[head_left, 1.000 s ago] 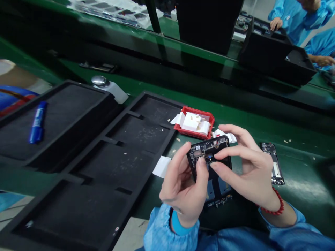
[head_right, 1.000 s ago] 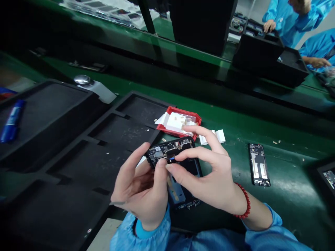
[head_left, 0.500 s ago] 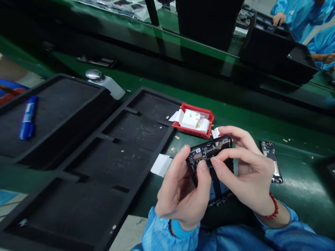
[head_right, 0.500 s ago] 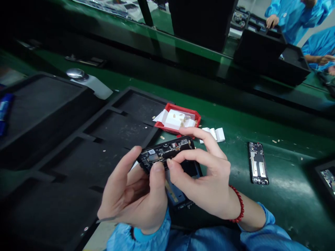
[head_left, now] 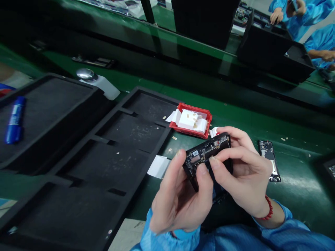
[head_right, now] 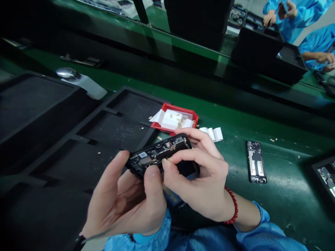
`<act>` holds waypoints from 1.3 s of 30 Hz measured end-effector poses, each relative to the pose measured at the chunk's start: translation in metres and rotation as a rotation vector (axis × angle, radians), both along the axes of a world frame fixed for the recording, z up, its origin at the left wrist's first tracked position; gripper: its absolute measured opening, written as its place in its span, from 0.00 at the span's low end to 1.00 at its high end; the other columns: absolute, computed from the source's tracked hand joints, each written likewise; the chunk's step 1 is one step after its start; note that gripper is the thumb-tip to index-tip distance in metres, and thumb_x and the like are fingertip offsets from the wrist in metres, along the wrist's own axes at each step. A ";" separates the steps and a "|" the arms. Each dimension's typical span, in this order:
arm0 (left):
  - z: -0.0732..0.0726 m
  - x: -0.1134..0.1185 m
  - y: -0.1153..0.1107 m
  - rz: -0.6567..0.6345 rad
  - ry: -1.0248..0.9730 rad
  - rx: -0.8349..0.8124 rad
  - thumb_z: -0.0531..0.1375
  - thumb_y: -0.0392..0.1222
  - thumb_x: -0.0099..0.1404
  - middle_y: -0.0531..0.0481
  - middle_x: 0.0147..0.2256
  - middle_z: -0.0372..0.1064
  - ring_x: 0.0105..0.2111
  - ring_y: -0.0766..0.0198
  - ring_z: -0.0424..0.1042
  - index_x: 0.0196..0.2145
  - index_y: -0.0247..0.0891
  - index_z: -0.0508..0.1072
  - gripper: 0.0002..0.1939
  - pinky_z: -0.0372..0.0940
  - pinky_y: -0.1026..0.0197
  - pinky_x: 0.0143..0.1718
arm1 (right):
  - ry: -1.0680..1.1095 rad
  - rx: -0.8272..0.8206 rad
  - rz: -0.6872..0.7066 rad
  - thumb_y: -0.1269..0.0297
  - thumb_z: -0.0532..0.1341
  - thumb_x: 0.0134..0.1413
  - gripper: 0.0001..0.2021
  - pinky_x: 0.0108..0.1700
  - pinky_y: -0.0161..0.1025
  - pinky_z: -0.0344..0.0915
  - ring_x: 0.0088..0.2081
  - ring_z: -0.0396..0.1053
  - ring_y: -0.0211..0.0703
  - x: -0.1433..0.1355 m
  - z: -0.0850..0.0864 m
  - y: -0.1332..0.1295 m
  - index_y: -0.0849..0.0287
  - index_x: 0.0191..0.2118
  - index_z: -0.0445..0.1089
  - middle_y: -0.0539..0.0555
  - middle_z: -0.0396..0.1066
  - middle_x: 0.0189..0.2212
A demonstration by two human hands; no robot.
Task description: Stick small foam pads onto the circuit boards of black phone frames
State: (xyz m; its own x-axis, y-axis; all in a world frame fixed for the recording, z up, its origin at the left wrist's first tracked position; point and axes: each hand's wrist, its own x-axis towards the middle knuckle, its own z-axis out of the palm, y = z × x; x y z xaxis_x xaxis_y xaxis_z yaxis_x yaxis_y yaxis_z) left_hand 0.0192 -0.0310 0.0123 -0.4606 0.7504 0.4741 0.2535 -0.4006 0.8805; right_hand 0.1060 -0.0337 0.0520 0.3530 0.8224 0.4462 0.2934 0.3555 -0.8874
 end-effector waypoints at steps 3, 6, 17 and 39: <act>0.001 0.001 0.002 -0.027 -0.028 0.044 0.70 0.32 0.60 0.55 0.40 0.84 0.30 0.62 0.83 0.55 0.48 0.78 0.25 0.81 0.64 0.34 | -0.009 0.007 -0.011 0.78 0.68 0.51 0.09 0.48 0.46 0.78 0.46 0.76 0.47 0.000 0.000 0.000 0.55 0.30 0.77 0.57 0.75 0.47; 0.002 0.001 0.004 -0.042 -0.028 0.090 0.71 0.31 0.60 0.53 0.38 0.84 0.29 0.61 0.83 0.53 0.42 0.79 0.23 0.81 0.64 0.33 | -0.008 0.018 -0.024 0.78 0.69 0.50 0.09 0.48 0.46 0.78 0.46 0.77 0.47 -0.001 0.000 0.000 0.55 0.30 0.77 0.57 0.75 0.47; 0.007 0.000 0.006 -0.049 -0.036 0.005 0.70 0.37 0.62 0.47 0.36 0.84 0.30 0.57 0.84 0.47 0.35 0.81 0.15 0.81 0.60 0.32 | -0.034 0.061 -0.025 0.80 0.64 0.56 0.13 0.59 0.56 0.76 0.58 0.76 0.58 -0.002 -0.001 -0.012 0.56 0.40 0.82 0.60 0.75 0.58; -0.006 -0.014 0.018 -0.520 -0.227 -0.248 0.64 0.46 0.68 0.42 0.48 0.81 0.43 0.51 0.83 0.60 0.41 0.75 0.23 0.80 0.58 0.41 | 0.292 -0.083 0.002 0.75 0.70 0.49 0.09 0.51 0.39 0.76 0.47 0.76 0.40 0.016 -0.020 0.015 0.55 0.35 0.77 0.53 0.74 0.43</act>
